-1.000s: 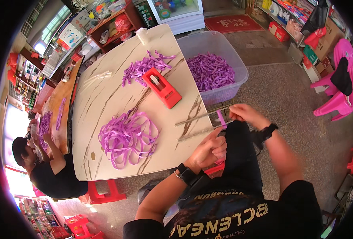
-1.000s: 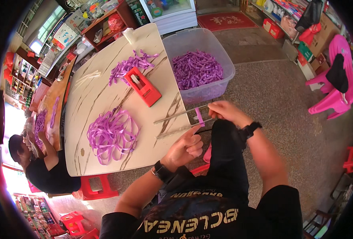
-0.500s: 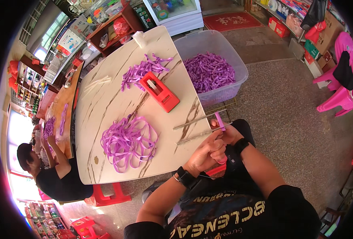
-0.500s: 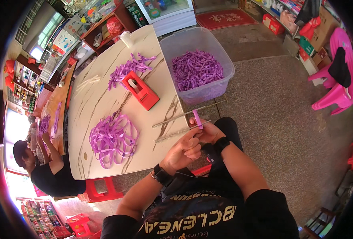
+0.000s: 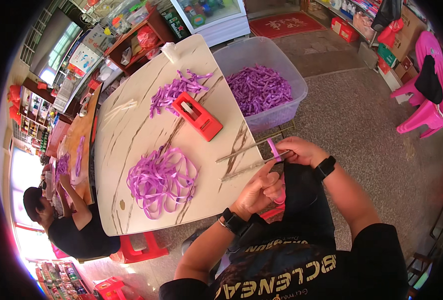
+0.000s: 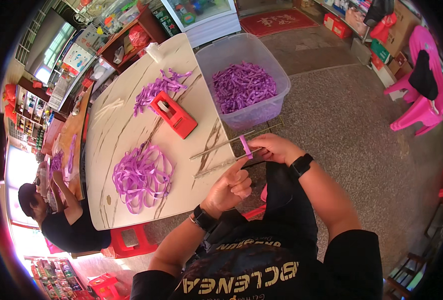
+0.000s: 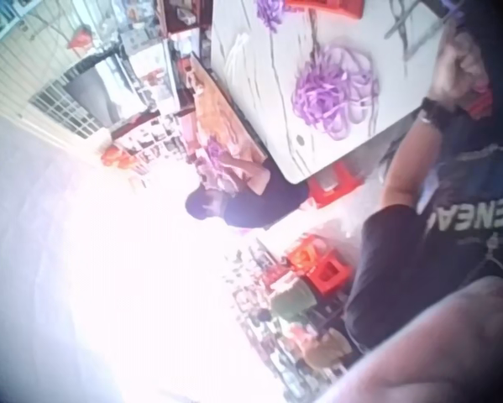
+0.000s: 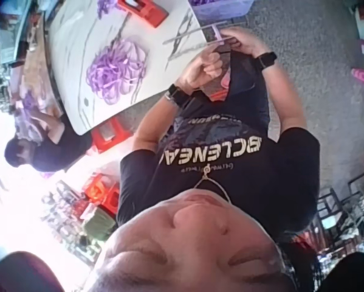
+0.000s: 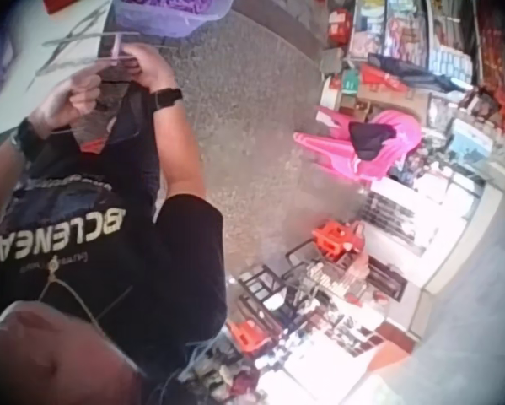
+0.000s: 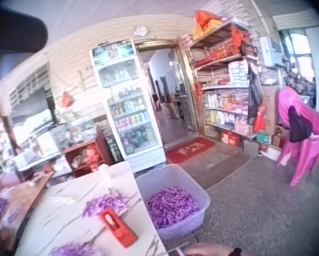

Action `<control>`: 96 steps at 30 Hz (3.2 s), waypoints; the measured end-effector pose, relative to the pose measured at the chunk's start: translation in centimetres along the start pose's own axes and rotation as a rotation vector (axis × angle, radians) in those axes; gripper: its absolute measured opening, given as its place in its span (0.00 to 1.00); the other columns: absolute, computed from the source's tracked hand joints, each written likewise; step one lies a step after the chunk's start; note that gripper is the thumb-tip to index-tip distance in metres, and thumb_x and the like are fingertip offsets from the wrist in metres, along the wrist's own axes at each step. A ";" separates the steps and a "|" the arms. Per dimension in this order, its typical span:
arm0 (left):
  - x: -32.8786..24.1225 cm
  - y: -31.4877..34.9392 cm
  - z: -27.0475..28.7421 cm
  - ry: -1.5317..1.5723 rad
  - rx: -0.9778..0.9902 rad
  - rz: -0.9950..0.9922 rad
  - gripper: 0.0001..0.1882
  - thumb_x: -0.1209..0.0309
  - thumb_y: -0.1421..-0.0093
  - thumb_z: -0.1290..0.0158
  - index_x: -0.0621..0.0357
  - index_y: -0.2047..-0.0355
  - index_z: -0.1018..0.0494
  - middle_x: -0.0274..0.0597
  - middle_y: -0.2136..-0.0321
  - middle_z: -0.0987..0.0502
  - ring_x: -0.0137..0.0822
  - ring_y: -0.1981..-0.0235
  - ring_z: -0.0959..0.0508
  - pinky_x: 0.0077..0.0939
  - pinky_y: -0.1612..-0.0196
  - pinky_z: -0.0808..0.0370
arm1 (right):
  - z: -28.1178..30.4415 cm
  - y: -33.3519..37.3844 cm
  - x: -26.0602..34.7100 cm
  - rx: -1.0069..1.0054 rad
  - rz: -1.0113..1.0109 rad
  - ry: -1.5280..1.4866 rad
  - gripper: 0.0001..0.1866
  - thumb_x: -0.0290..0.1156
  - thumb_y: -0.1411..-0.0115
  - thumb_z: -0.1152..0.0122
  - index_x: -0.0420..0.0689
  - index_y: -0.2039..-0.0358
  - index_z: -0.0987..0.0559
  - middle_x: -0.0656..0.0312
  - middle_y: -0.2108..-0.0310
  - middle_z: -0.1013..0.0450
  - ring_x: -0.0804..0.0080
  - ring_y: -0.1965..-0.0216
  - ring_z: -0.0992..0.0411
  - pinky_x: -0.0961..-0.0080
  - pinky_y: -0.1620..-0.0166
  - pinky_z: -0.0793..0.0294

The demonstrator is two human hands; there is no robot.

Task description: Manufacturing decorative bows from purple ribbon using a wooden jig.

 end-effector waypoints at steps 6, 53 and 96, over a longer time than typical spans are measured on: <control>0.1 -0.1 0.1 0.023 0.012 -0.003 0.28 0.76 0.49 0.56 0.52 0.47 0.48 0.26 0.84 0.46 0.21 0.82 0.44 0.14 0.77 0.45 | -0.3 1.6 1.8 -0.086 -0.009 0.182 0.18 0.44 0.45 0.51 0.42 0.66 0.24 0.79 0.85 0.46 0.90 0.86 0.52 0.91 0.84 0.57; 0.1 -0.2 0.1 0.053 -0.002 0.010 0.30 0.77 0.48 0.55 0.53 0.45 0.51 0.28 0.84 0.46 0.22 0.83 0.44 0.15 0.78 0.45 | -2.5 -3.2 -4.3 0.195 0.134 -0.418 0.11 0.37 0.42 0.53 0.43 0.70 0.28 0.69 0.79 0.32 0.83 0.81 0.36 0.88 0.75 0.37; 0.1 -0.3 -0.4 -0.060 0.028 -0.033 0.31 0.74 0.48 0.53 0.58 0.43 0.50 0.28 0.83 0.46 0.22 0.82 0.44 0.17 0.76 0.44 | -1.8 -1.4 -1.4 0.182 0.085 -0.377 0.17 0.39 0.41 0.55 0.39 0.58 0.30 0.62 0.67 0.29 0.73 0.62 0.31 0.74 0.57 0.34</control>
Point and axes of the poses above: each hand's wrist, its own y-axis away from the middle knuckle, its own z-axis out of the back of the hand, x = y × z, the point moved 5 cm from there along -y, towards the middle knuckle
